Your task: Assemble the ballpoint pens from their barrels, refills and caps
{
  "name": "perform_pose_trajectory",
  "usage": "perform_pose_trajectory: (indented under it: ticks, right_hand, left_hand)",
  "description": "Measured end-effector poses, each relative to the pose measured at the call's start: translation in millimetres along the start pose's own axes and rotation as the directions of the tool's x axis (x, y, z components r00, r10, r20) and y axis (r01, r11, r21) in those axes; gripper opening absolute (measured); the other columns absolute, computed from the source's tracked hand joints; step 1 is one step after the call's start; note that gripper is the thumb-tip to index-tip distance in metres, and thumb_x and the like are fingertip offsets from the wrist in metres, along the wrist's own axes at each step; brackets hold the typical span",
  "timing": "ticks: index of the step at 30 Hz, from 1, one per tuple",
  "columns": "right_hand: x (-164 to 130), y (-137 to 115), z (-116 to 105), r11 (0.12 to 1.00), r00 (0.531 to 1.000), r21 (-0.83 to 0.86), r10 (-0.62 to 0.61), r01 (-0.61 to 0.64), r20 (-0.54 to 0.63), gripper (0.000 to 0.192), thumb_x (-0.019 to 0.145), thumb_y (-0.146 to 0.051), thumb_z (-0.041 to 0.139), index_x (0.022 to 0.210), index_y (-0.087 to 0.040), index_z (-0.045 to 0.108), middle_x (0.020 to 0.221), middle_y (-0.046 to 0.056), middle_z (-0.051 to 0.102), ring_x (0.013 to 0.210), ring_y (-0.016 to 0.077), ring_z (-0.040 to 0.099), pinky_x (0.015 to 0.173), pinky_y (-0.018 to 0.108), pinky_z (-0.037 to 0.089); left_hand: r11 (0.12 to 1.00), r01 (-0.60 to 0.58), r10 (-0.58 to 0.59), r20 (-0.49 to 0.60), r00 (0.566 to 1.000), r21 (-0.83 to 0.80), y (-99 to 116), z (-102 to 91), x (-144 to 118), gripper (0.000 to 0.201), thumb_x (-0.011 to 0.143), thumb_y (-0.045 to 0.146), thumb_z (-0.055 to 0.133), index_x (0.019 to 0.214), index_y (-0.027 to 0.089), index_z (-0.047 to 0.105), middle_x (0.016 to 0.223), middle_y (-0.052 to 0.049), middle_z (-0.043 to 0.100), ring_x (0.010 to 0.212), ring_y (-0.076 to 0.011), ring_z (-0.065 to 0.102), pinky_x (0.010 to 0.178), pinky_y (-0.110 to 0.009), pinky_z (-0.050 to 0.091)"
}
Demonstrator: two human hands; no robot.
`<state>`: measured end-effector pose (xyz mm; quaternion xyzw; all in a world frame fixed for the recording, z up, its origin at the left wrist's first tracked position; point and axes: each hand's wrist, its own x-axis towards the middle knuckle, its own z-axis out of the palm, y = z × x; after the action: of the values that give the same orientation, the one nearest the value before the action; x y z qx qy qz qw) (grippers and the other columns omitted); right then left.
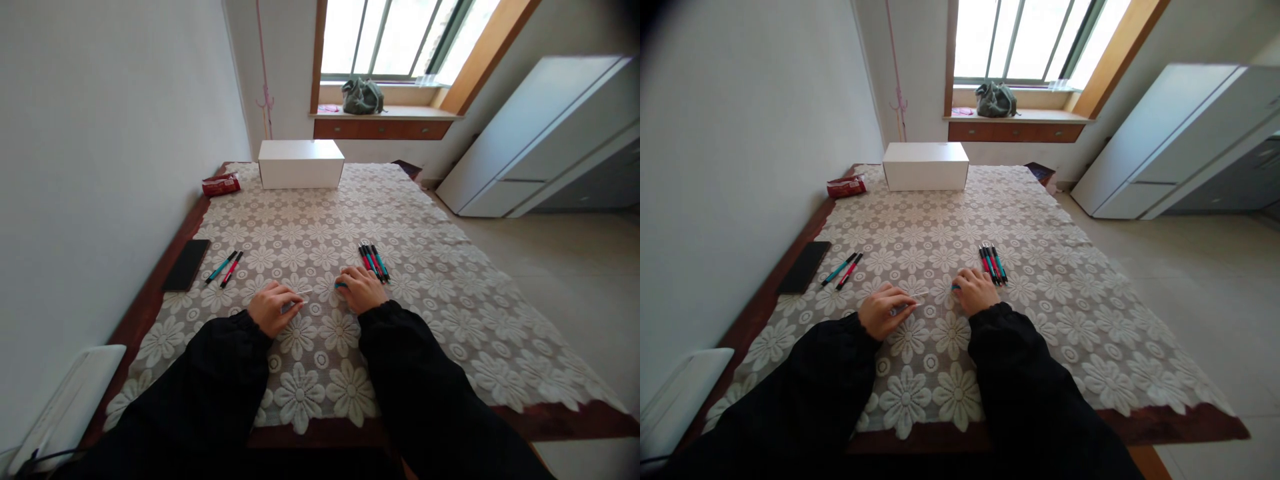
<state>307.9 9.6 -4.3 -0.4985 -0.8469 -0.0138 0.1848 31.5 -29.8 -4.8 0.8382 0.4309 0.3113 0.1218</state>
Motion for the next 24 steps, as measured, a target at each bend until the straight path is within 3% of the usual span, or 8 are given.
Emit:
perform_pose_trajectory:
  ticks: [3, 10, 24]
  right_hand:
    - [-0.5, -7.2, 2.1, 0.995, 0.998, 0.076, -0.063, 0.063, 0.002, 0.005, 0.089, -0.019, 0.068, 0.092, -0.023, 0.069, 0.103, 0.005, 0.073, 0.101, 0.0239, 0.060, 0.090, 0.038, 0.039]
    - [-2.3, -41.5, 10.9, 0.918, 0.953, 0.258, -0.282, 0.302, -0.113, 0.011, 0.100, -0.029, 0.057, 0.099, -0.022, 0.066, 0.091, 0.004, 0.071, 0.089, 0.0208, 0.059, 0.088, 0.037, 0.038]
    - [-4.1, -43.8, 13.2, 0.899, 0.939, 0.271, -0.325, 0.343, -0.110, 0.012, 0.101, -0.028, 0.055, 0.101, -0.022, 0.066, 0.093, 0.004, 0.071, 0.088, 0.0200, 0.059, 0.083, 0.035, 0.038]
  left_hand:
    - [1.000, 0.001, 0.000, -0.017, 1.000, 0.019, -1.8, 0.1, -0.5, 0.017, 0.097, 0.037, 0.065, 0.092, 0.026, 0.078, 0.090, -0.001, 0.075, 0.084, -0.0174, 0.063, 0.078, -0.031, 0.054]
    - [0.999, -0.038, 0.038, 0.005, 0.999, -0.002, 1.3, -3.0, 0.8, 0.023, 0.099, 0.038, 0.059, 0.095, 0.025, 0.078, 0.092, -0.002, 0.076, 0.083, -0.0175, 0.061, 0.079, -0.032, 0.054]
    - [0.997, -0.070, 0.072, 0.039, 0.997, -0.037, 1.3, -2.4, 0.9, 0.019, 0.098, 0.035, 0.061, 0.095, 0.025, 0.077, 0.092, -0.003, 0.075, 0.083, -0.0176, 0.063, 0.081, -0.032, 0.054]
